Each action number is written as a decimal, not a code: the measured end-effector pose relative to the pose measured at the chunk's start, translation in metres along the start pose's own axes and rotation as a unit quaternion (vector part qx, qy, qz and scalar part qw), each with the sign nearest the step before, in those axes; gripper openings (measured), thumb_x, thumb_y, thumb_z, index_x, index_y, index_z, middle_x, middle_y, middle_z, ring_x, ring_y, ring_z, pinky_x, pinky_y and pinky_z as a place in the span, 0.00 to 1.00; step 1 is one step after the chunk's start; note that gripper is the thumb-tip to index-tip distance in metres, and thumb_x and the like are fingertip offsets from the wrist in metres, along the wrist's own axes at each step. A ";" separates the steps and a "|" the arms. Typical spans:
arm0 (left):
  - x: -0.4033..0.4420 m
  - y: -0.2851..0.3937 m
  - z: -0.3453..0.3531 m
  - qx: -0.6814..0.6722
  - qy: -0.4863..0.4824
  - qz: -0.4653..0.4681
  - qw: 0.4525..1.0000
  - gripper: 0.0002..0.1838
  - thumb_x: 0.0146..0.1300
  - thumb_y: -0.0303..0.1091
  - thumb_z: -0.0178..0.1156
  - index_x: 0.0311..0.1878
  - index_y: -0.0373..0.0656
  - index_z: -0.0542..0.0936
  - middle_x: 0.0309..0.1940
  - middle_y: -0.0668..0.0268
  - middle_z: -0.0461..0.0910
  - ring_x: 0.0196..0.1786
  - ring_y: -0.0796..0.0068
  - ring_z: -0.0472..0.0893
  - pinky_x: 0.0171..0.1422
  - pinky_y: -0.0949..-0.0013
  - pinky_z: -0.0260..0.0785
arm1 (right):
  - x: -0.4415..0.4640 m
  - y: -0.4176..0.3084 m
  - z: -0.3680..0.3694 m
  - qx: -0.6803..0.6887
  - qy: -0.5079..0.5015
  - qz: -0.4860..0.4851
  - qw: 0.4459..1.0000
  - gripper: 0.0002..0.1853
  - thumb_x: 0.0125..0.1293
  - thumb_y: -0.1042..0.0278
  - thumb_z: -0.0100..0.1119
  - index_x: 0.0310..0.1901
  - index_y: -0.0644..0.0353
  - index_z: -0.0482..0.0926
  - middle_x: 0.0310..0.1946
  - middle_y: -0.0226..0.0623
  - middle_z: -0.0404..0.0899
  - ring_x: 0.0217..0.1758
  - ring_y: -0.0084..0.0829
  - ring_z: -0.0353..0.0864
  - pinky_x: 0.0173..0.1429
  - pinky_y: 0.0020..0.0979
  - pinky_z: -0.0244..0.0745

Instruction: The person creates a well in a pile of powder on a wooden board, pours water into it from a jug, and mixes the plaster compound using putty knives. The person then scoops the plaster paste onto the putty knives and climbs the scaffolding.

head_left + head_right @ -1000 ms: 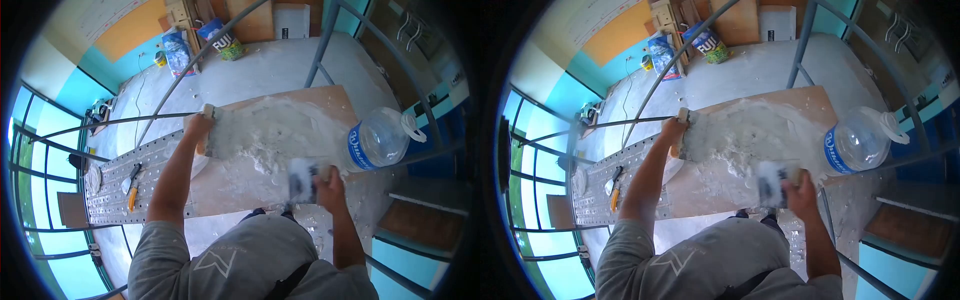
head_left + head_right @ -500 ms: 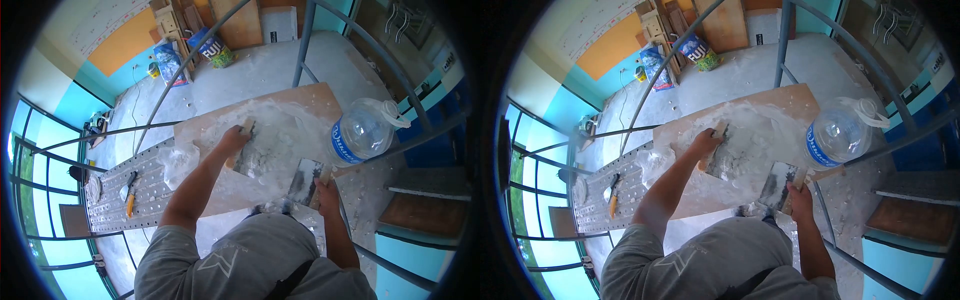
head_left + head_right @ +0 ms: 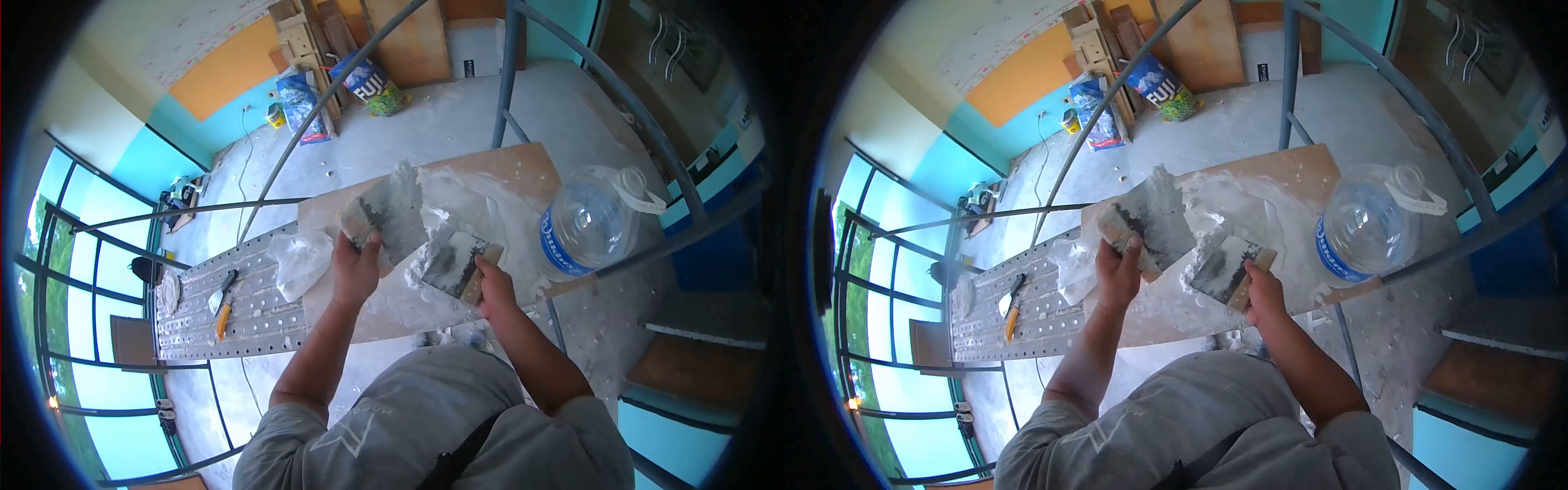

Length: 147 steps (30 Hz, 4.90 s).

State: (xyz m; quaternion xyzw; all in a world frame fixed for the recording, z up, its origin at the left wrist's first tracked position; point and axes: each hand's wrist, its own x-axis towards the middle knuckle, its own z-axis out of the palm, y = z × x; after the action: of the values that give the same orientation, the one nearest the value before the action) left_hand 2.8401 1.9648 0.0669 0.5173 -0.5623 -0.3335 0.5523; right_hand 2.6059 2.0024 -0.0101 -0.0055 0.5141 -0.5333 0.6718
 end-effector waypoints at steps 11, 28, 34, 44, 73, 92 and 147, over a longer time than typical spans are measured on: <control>-0.048 0.005 0.005 0.104 -0.025 0.214 0.971 0.15 0.61 0.24 0.61 0.52 0.37 0.77 0.46 0.53 0.79 0.46 0.54 0.81 0.51 0.63 0.72 | 0.006 0.003 0.049 0.063 -0.067 0.022 0.996 0.16 0.71 0.64 0.58 0.54 0.65 0.74 0.44 0.40 0.80 0.47 0.37 0.83 0.52 0.39 0.81; -0.046 -0.029 -0.028 0.252 -0.132 0.219 0.933 0.17 0.57 0.22 0.65 0.51 0.40 0.78 0.43 0.53 0.80 0.44 0.49 0.81 0.45 0.57 0.74 | -0.022 -0.018 0.047 0.116 -0.119 -0.032 0.986 0.17 0.72 0.63 0.57 0.56 0.63 0.75 0.47 0.37 0.80 0.49 0.34 0.82 0.54 0.37 0.79; -0.022 -0.018 -0.058 0.292 -0.020 0.007 0.956 0.15 0.63 0.28 0.63 0.52 0.37 0.77 0.41 0.52 0.80 0.43 0.49 0.80 0.47 0.62 0.73 | -0.012 -0.038 0.044 0.095 -0.160 -0.034 0.982 0.19 0.72 0.60 0.56 0.58 0.63 0.75 0.51 0.39 0.81 0.52 0.35 0.83 0.58 0.37 0.78; -0.001 0.012 -0.063 0.290 -0.058 0.090 0.951 0.13 0.61 0.30 0.63 0.49 0.39 0.80 0.40 0.55 0.82 0.42 0.52 0.82 0.48 0.60 0.74 | 0.007 0.003 0.042 0.036 -0.034 -0.047 0.998 0.18 0.72 0.60 0.56 0.56 0.63 0.75 0.47 0.39 0.80 0.48 0.36 0.82 0.54 0.39 0.79; 0.054 -0.045 0.011 -0.158 -0.158 -0.394 0.891 0.26 0.73 0.51 0.55 0.56 0.35 0.76 0.41 0.60 0.81 0.38 0.69 0.82 0.46 0.62 0.78 | -0.014 0.005 0.001 0.030 -0.298 0.147 0.943 0.18 0.74 0.62 0.49 0.56 0.67 0.75 0.47 0.43 0.83 0.47 0.37 0.85 0.55 0.39 0.80; 0.014 -0.046 -0.078 0.169 -0.233 -0.304 0.908 0.19 0.73 0.48 0.55 0.50 0.39 0.78 0.39 0.61 0.81 0.43 0.75 0.80 0.48 0.68 0.73 | 0.011 -0.020 0.027 0.068 -0.233 0.037 0.969 0.16 0.71 0.61 0.58 0.52 0.65 0.77 0.42 0.37 0.83 0.42 0.31 0.85 0.50 0.33 0.81; -0.157 -0.027 0.064 0.424 -0.303 0.202 0.829 0.21 0.52 0.27 0.59 0.52 0.46 0.81 0.34 0.65 0.76 0.41 0.61 0.78 0.47 0.58 0.70 | -0.052 -0.085 -0.207 -0.613 -0.108 -0.312 0.718 0.21 0.64 0.60 0.61 0.50 0.68 0.72 0.35 0.60 0.80 0.40 0.62 0.81 0.43 0.51 0.76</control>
State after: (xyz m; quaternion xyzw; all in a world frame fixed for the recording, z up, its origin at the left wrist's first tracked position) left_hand 2.7611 2.0950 -0.0124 0.4487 -0.8795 -0.0836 0.1350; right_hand 2.4063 2.1146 -0.0247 -0.6333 0.6218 -0.2767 0.3683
